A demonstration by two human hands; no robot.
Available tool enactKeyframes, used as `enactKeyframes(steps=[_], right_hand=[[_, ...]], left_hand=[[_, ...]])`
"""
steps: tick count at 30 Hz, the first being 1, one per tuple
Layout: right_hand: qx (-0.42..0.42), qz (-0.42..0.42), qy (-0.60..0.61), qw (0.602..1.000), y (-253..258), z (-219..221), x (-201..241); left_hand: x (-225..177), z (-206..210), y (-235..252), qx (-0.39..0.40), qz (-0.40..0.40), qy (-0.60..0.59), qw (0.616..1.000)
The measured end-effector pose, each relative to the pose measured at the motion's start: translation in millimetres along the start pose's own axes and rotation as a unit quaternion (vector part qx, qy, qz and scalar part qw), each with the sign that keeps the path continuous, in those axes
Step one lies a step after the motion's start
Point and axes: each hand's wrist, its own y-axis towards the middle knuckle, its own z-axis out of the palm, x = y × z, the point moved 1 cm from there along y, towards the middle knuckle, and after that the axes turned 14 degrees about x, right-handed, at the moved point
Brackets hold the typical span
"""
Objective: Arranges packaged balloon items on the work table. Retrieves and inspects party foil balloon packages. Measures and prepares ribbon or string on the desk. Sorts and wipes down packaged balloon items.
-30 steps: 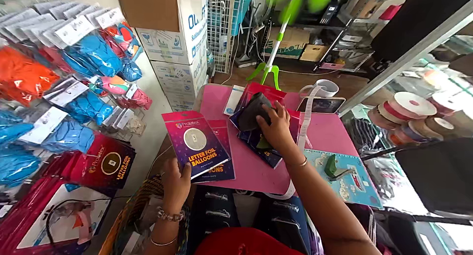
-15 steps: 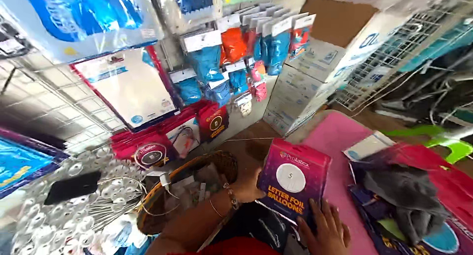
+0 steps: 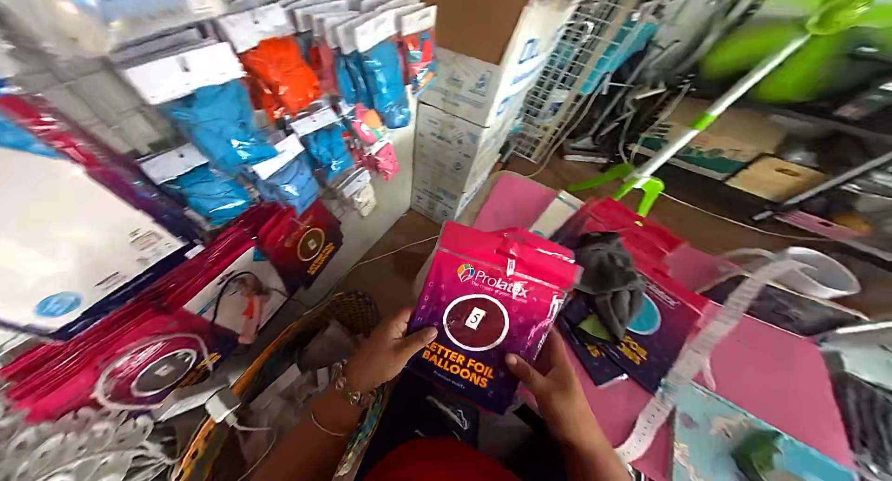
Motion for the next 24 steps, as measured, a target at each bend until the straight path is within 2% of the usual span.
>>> enactKeyframes(steps=[2,4,7,9,17,24], right_hand=[[-0.024,-0.058,0.007,0.998,4,-3,16],[-0.048,-0.123,-0.041,0.990,8,-8,26],[-0.074,-0.187,-0.091,0.975,11,-15,34],[-0.076,-0.199,-0.101,0.972,11,-18,31],[-0.083,-0.145,-0.064,0.984,5,-21,-11],[-0.080,-0.137,-0.069,0.985,3,-13,-13]], left_hand=[[1,8,15,0.005,0.070,0.054,0.996],[-7,16,30,-0.006,0.137,0.081,0.987],[-27,26,51,-0.017,0.240,0.057,0.969],[-36,30,61,-0.017,0.274,0.045,0.960],[-35,39,77,-0.010,0.263,0.015,0.965],[-51,33,75,-0.036,0.272,0.016,0.962]])
